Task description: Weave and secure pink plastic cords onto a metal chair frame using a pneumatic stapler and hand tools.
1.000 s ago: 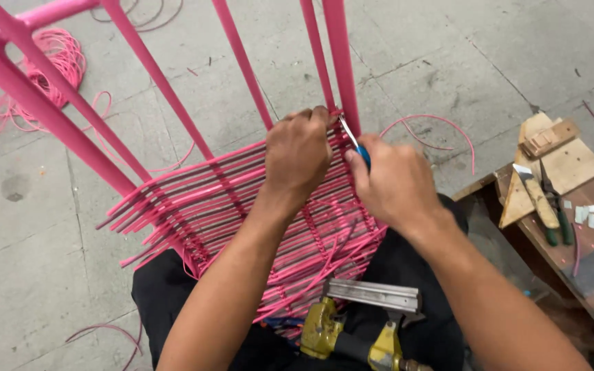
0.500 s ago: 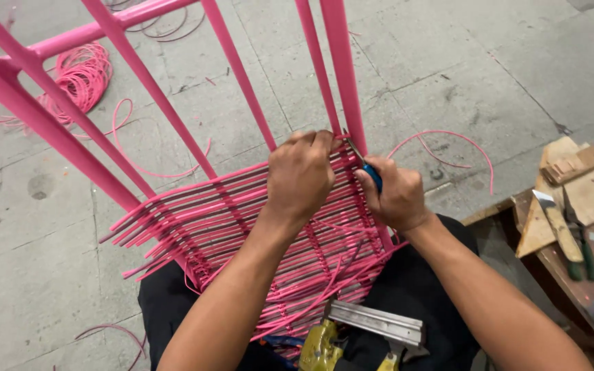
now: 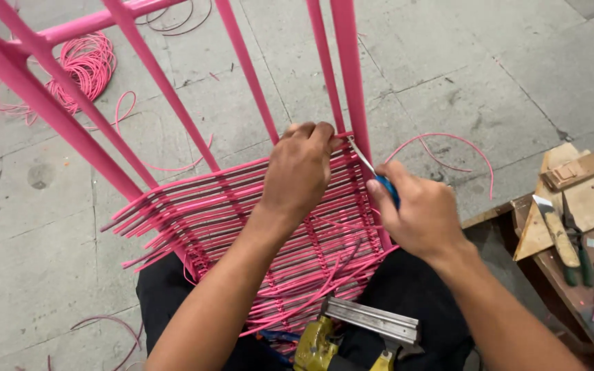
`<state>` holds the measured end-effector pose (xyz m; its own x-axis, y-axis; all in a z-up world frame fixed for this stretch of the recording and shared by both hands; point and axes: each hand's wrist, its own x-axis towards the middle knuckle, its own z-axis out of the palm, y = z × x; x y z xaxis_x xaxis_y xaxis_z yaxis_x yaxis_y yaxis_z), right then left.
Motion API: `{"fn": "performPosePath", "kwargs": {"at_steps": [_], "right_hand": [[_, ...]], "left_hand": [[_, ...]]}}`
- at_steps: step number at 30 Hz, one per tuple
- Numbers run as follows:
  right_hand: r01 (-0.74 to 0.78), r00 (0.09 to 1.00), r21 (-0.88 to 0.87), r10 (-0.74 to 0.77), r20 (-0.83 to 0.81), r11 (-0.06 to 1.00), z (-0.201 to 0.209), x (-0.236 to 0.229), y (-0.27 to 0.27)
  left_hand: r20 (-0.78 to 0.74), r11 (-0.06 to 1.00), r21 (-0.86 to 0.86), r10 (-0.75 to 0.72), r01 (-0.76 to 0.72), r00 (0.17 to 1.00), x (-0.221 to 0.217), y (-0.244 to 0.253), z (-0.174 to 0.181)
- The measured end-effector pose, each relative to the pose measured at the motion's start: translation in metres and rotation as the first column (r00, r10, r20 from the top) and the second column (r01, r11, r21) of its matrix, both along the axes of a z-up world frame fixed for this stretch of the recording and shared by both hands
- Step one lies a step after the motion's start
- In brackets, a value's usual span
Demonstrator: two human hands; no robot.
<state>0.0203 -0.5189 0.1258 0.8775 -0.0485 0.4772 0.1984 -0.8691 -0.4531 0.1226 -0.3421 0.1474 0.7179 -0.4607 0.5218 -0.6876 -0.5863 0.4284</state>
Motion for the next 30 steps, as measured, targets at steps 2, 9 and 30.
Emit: {"fn": "performPosePath", "kwargs": {"at_steps": [2, 9, 30], "right_hand": [[-0.026, 0.997, -0.049, 0.022, -0.074, 0.998, 0.018, -0.007, -0.001], [-0.049, 0.992, -0.218, 0.023, -0.123, 0.975, 0.036, 0.017, -0.004], [-0.140, 0.898, -0.225, 0.220, 0.381, 0.964, -0.056, 0.055, -0.029]], "left_hand": [[0.020, 0.999, -0.040, -0.002, 0.002, 1.000, -0.005, -0.001, 0.002], [0.116, 0.998, -0.049, 0.036, -0.030, 0.993, -0.009, -0.005, -0.005], [0.108, 0.979, -0.174, 0.122, -0.103, 0.987, -0.013, -0.015, -0.011]]}}
